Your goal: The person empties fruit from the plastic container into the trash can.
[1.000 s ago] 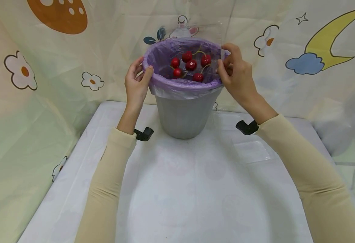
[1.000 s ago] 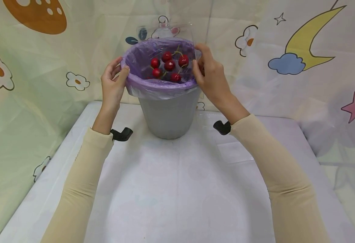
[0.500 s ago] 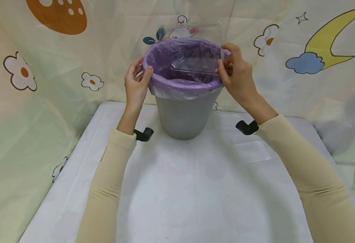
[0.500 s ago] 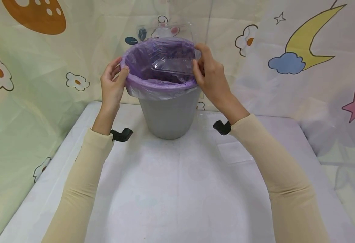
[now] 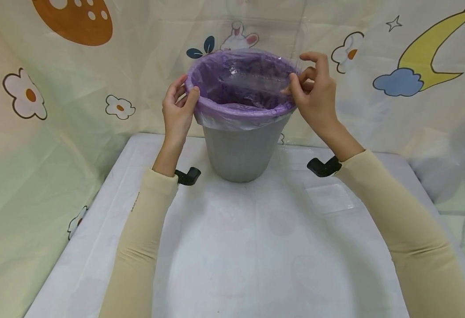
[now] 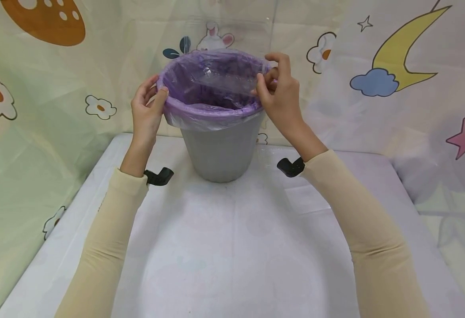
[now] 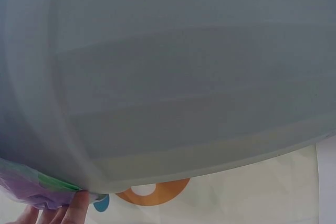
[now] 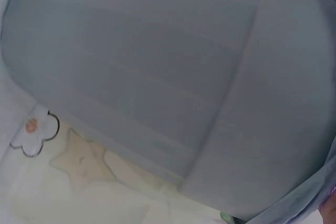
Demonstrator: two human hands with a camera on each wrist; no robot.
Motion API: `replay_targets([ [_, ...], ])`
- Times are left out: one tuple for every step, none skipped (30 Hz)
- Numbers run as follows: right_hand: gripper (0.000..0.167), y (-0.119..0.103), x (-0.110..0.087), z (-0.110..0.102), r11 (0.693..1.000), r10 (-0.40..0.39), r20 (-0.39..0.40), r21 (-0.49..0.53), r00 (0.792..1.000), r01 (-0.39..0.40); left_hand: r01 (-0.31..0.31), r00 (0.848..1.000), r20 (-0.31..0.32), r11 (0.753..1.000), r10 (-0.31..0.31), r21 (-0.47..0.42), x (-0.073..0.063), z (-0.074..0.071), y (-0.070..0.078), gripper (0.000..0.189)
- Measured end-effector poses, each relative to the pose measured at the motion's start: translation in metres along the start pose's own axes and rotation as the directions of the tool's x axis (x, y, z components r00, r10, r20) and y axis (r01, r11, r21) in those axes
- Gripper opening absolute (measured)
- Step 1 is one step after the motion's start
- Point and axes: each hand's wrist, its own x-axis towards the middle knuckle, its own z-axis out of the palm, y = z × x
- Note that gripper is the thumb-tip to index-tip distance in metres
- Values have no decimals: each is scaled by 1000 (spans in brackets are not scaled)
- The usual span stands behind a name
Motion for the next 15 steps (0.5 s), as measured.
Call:
replay_targets([
  [29, 0, 0, 0, 999, 30, -20, 16, 999, -30, 0, 1000, 0, 1000, 0, 0, 0, 0, 0, 51],
  [30, 1, 1, 0, 998, 59, -35, 34, 998, -58, 0, 1000, 0, 1000, 0, 1, 0, 0, 0, 51],
  [30, 1, 1, 0, 995, 89, -49, 50, 995, -86, 0, 1000, 0, 1000, 0, 2, 0, 0, 0, 51],
  [30, 1, 2, -1, 992, 118, -59, 58, 991, -115, 0, 1000, 0, 1000, 0, 2, 0, 0, 0, 51],
  [30, 1, 2, -1, 987, 148, -65, 80, 987, -142, -1, 1000, -1, 1000, 1, 3, 0, 0, 0, 51],
  [29, 1, 3, -1, 978, 182, -69, 116, 981, -174, -2, 1000, 0, 1000, 2, 2, 0, 0, 0, 51],
  [29, 1, 3, -2, 964, 226, -72, 163, 972, -212, -3, 1000, 1, 1000, 3, 1, 0, 0, 1, 51],
  [29, 0, 3, -3, 942, 267, -62, 227, 962, -247, -5, 1000, 1, 1000, 5, 1, 1, 0, 1, 51],
  [29, 0, 4, -4, 913, 310, -52, 296, 949, -282, -7, 1000, 1, 1000, 7, 2, 1, 0, 1, 51],
  [28, -1, 4, -4, 873, 351, -40, 374, 936, -312, -7, 1000, 0, 1000, 7, 0, 1, 0, 0, 50],
  [28, -1, 4, -5, 826, 393, -24, 449, 919, -341, -7, 1000, -1, 1000, 7, 0, 1, 0, 0, 50],
  [28, -2, 4, -5, 774, 439, -8, 511, 899, -374, -6, 1000, -2, 1000, 6, -1, 1, 0, 0, 50],
  [29, -2, 4, -6, 719, 481, 10, 568, 877, -401, -6, 1000, -4, 1000, 6, 0, 1, 0, 0, 50],
  [30, -3, 4, -6, 663, 519, 28, 617, 854, -423, -6, 1000, -6, 1000, 6, 1, 1, 0, 0, 50],
  [30, -3, 4, -6, 621, 555, 38, 646, 831, -444, -6, 1000, -7, 1000, 6, 2, 1, 0, -1, 50],
])
